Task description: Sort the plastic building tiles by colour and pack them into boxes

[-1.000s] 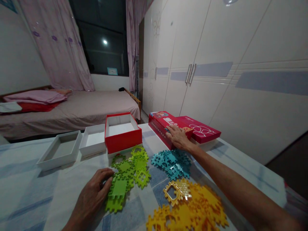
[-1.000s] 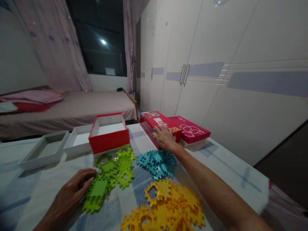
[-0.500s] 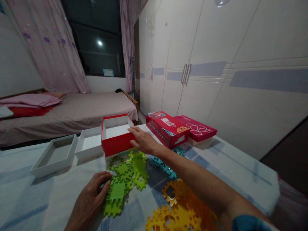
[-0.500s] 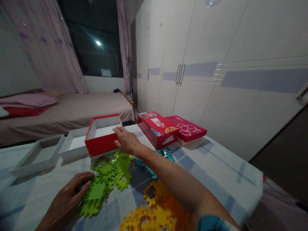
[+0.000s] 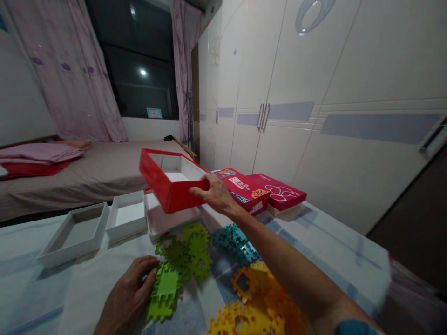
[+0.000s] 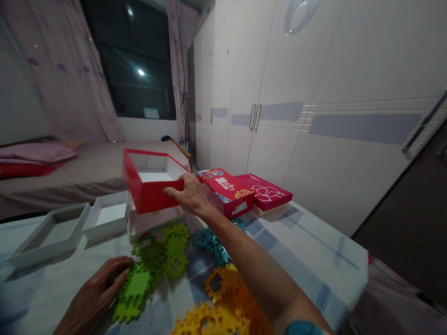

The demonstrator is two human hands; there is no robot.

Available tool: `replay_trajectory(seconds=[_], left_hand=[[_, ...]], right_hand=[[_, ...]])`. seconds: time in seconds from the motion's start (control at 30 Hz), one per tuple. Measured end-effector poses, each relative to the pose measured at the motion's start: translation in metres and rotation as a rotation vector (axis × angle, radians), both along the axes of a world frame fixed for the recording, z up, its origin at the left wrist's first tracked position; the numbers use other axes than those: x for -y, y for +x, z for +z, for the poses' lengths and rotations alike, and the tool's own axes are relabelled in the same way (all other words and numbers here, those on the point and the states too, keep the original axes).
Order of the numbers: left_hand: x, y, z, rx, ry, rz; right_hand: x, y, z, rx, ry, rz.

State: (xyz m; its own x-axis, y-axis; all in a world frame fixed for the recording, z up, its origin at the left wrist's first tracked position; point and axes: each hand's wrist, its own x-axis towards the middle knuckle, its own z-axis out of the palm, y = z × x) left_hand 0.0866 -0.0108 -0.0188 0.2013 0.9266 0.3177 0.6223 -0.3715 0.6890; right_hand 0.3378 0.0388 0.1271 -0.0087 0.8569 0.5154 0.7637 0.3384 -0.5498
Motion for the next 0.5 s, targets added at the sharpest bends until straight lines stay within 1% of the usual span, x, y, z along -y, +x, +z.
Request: replay_trajectory(seconds=[0.07,0.13,0.2,0.27,0.37,0.4,0.43,0.5], left_hand=[[0.001,0.0,0.001,0.001,0.004,-0.002],[0.002,0.0,0.0,-0.005,0.012,0.005],[0.002,-0.001,0.0,-0.022,0.015,0.017],[0.001,-0.002,-0.001,-0.04,0.011,0.016],[-0.002,-0.003,-0.003,-0.06,0.005,0.0],[-0.003,-0.004,-0.003,-0.066,0.006,-0.006],[-0.004,-0.004,-0.004,-0.071,0.01,-0.01],[-0.006,-0.005,-0.006,-0.074,0.027,-0.017]], right_hand=[[0.027,0.026,0.015,-0.034,0.058,-0.031],[0.063,0.055,0.026,-0.062,0.094,-0.103],[0.106,0.085,0.032,-0.101,0.068,-0.209],[0.153,0.116,0.031,-0.126,0.058,-0.341],[0.225,0.163,0.019,-0.033,0.086,-0.536],[0.248,0.178,0.011,-0.004,0.058,-0.621],[0.269,0.194,0.002,-0.026,0.027,-0.714],[0.307,0.224,-0.018,-0.05,-0.054,-0.849]])
